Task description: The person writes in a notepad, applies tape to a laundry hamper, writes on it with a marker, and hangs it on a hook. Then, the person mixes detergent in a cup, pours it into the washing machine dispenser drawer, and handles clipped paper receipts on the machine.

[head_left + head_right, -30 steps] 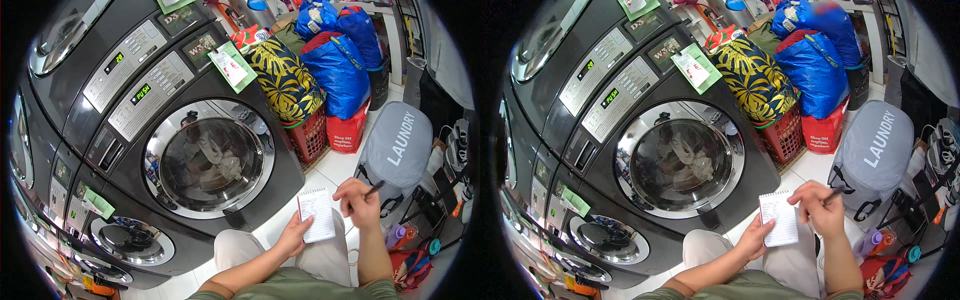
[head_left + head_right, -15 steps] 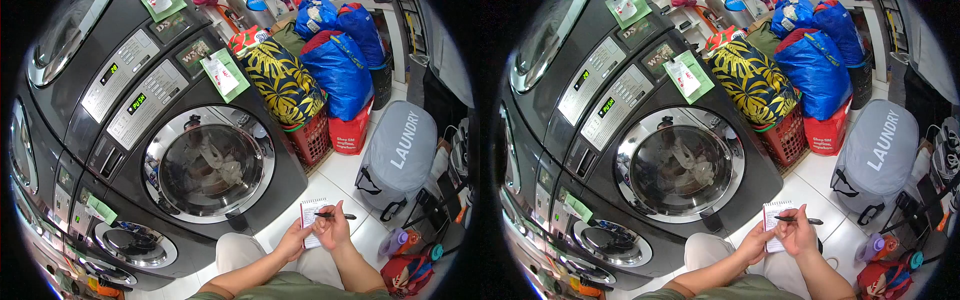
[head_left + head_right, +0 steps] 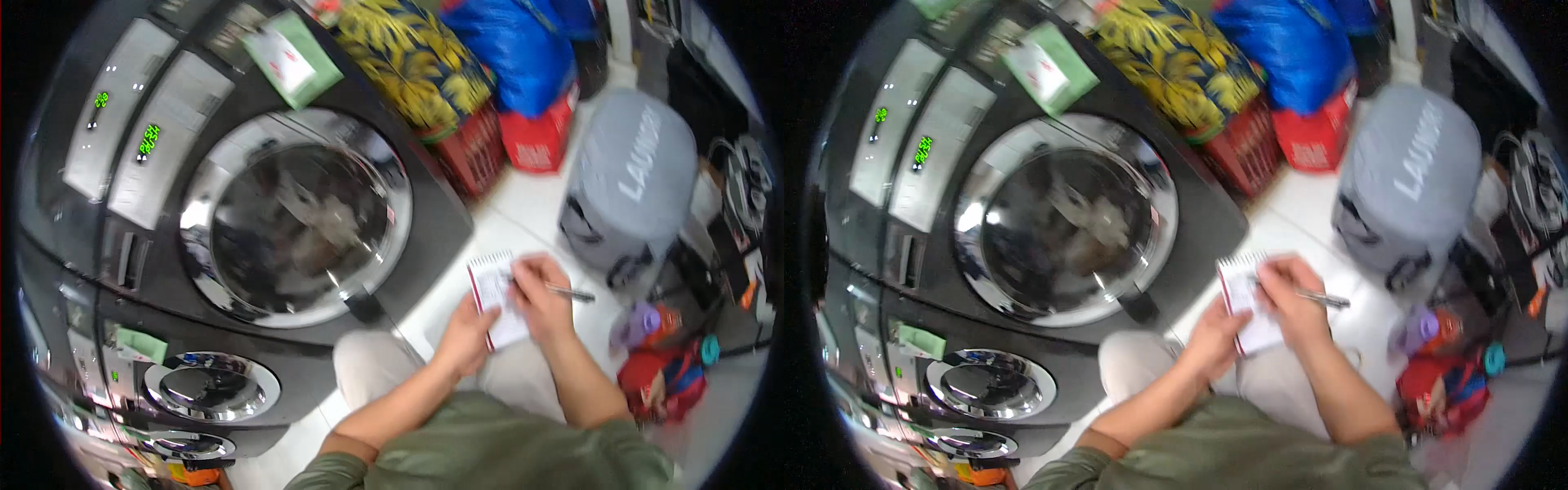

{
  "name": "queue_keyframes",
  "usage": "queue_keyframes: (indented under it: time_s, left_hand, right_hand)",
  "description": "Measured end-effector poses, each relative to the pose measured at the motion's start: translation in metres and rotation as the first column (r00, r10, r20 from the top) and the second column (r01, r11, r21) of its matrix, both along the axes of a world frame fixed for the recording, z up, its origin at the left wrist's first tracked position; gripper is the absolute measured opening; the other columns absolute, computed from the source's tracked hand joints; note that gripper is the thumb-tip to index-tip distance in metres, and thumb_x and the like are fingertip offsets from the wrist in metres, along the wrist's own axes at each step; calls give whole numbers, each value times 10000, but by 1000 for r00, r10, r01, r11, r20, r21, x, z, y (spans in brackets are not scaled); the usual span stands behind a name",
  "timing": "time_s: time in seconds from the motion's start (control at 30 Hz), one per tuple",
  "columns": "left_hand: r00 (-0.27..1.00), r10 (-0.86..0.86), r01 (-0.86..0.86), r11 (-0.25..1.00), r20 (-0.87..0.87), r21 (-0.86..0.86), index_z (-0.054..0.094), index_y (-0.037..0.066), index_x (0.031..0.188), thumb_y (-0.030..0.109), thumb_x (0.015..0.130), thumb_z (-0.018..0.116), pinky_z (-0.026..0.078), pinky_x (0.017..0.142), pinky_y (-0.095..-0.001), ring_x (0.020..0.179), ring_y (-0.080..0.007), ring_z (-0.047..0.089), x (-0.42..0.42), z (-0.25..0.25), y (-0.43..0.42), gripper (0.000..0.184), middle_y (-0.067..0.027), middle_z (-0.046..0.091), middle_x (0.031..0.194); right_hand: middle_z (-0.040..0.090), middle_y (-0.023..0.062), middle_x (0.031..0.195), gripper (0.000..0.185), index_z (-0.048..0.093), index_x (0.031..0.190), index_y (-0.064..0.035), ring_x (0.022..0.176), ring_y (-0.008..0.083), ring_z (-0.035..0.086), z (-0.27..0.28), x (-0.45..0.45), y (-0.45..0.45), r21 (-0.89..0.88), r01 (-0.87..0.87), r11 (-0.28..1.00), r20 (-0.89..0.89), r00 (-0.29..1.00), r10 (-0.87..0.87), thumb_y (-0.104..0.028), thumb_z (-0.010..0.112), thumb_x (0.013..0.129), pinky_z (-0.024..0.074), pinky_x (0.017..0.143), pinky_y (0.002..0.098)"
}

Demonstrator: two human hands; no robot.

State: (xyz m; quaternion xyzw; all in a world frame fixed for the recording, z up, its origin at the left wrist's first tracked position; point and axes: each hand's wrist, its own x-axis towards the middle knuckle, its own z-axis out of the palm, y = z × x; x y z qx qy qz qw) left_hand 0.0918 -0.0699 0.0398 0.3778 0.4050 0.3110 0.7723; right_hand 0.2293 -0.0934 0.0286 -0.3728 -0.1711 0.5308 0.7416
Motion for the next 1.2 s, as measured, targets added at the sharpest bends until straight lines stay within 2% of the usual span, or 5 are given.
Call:
queue_keyframes:
  time_s: [0.17,0.27,0.4,0.93,1.2]
  left_hand:
    - [998,-3,2,1000,56,17,444,2,1310,-67,913,455,482,981,-358,1090,-197,601,2,-6,-8,403,-108,595,1195]
    - [995,-24,23,1000,98,11,442,-1,1307,-73,914,454,453,991,-341,1111,-180,575,0,-11,-9,400,-101,577,1217]
    - [990,-46,49,998,132,-24,439,0,1310,-89,900,444,429,1007,-339,1134,-174,554,-2,-3,-4,420,-96,558,1238]
    - [991,-24,29,999,130,-39,418,-7,1343,-114,853,424,456,1019,-373,1151,-212,575,-7,-1,-4,501,-123,567,1242]
    - [993,-33,35,999,116,-14,416,-18,1351,-115,852,413,468,1003,-359,1137,-197,582,-8,-6,-2,509,-114,569,1234]
  right_hand:
    - [668,13,794,113,679,853,-27,750,74,590,-5,3,-3,-43,-18,999,418,908,35,-85,768,815,474,682,225]
    - [666,17,784,119,683,838,-26,741,69,582,3,-7,-8,16,-1,1000,399,917,-5,-103,772,815,469,682,220]
    - [623,11,612,247,629,654,-28,564,48,526,3,-10,-8,-62,58,996,588,809,-10,-132,782,817,396,521,221]
    - [497,31,501,351,547,562,-14,479,89,391,-5,-18,2,120,104,987,708,688,-158,-134,722,843,305,454,289]
    - [508,22,512,346,546,556,-12,495,75,400,-1,-19,1,23,101,995,682,726,-90,-101,724,839,302,464,275]
